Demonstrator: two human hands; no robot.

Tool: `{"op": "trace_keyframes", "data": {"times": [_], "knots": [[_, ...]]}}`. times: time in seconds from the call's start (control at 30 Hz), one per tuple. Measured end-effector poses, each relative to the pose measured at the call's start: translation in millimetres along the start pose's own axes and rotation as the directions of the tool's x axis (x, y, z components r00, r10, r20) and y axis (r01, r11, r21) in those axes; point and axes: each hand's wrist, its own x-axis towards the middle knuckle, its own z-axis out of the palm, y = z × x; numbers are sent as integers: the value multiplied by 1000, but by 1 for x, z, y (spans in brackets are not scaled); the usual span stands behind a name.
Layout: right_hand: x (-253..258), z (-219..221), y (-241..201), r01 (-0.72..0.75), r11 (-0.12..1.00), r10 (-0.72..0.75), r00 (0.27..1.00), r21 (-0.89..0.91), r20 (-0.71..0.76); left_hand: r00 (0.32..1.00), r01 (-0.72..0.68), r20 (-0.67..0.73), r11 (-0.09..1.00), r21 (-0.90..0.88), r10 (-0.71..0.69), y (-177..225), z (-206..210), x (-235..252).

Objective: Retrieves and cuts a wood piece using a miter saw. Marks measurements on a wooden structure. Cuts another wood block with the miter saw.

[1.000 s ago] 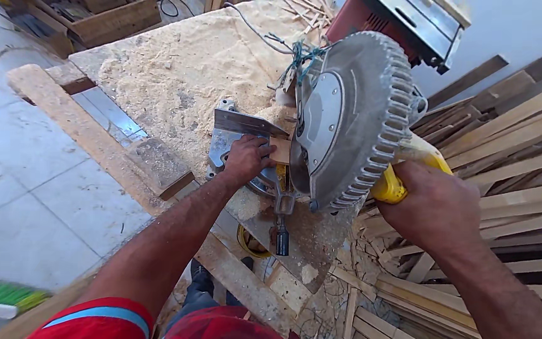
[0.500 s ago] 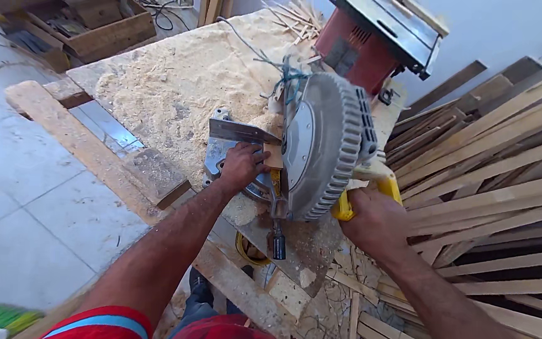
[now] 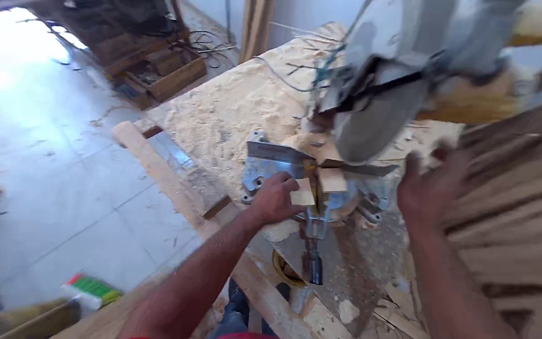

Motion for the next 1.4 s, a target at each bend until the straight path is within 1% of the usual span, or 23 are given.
{"op": "trace_keyframes", "data": {"times": [0.03, 0.07, 0.1, 0.13, 0.17, 0.2, 0.23, 0.3, 0.37, 0.47, 0.53, 0.63, 0.7, 0.73, 0.8, 0.9, 0.93, 1.0, 1.03, 1.13, 1.23, 1.3, 1.4], "knots": [[-24, 34, 14, -107, 994, 95, 969, 38, 229, 992, 49, -116, 999, -10, -50, -2, -12, -22], [-41, 64, 23, -158, 987, 131, 895, 28, 426, 965, 131, -226, 991, -16, -131, -7, -29, -44], [-52, 90, 27, -164, 987, 136, 837, 5, 530, 922, 240, -313, 971, -3, -229, -16, -46, -62], [-60, 108, 29, -135, 991, 124, 821, -21, 557, 866, 360, -382, 933, 30, -322, -30, -59, -76], [-65, 119, 31, -90, 995, 102, 828, -49, 551, 811, 483, -405, 873, 60, -421, -46, -68, -85], [-66, 125, 33, -42, 996, 77, 838, -77, 540, 763, 581, -396, 811, 71, -511, -63, -72, -90], [-63, 128, 34, -18, 996, 64, 843, -90, 535, 729, 636, -381, 768, 71, -568, -79, -72, -92], [-54, 129, 33, -42, 996, 80, 828, -80, 555, 729, 647, -368, 757, 96, -577, -101, -71, -92], [-48, 126, 31, -77, 994, 108, 798, -77, 593, 752, 613, -386, 783, 110, -534, -104, -70, -94], [-43, 121, 24, -91, 989, 147, 733, -119, 664, 743, 567, -481, 820, 83, -465, -78, -70, -100], [-43, 112, 11, -170, 961, 274, 678, -217, 683, 769, 490, -499, 869, 61, -399, -52, -61, -98], [-59, 101, -18, -358, 870, 493, 605, -340, 625, 880, 358, -354, 932, 55, -317, -13, -31, -84], [-74, 97, -27, -394, 841, 540, 574, -370, 616, 915, 333, -273, 938, 95, -297, 3, -11, -65], [-80, 95, -29, -390, 839, 543, 575, -378, 612, 911, 367, -248, 923, 117, -331, 5, -7, -55], [-87, 94, -28, -381, 858, 512, 593, -344, 621, 862, 486, -238, 863, 136, -448, -6, -18, -43], [-93, 101, -16, -359, 901, 425, 627, -242, 653, 761, 615, -351, 779, 122, -545, -40, -65, -41], [-94, 101, -11, -370, 905, 412, 636, -211, 653, 735, 648, -349, 753, 112, -581, -49, -81, -37], [-98, 101, -7, -416, 897, 408, 655, -147, 637, 695, 707, -292, 698, 111, -657, -76, -97, -28], [-99, 101, -7, -447, 887, 417, 663, -118, 621, 699, 712, -240, 688, 140, -674, -93, -98, -24], [-103, 104, -9, -500, 860, 458, 676, -97, 577, 751, 614, 23, 710, 344, -660, -124, -87, -9], [-105, 102, -10, -493, 865, 451, 682, -94, 575, 735, 463, 185, 683, 566, -652, -127, -68, 7], [-107, 101, -7, -487, 870, 430, 680, -72, 594, 728, 385, 237, 670, 635, -643, -130, -60, 16], [-109, 97, -6, -476, 877, 403, 653, -67, 641, 753, 403, 204, 684, 608, -625, -131, -61, 24]]}}
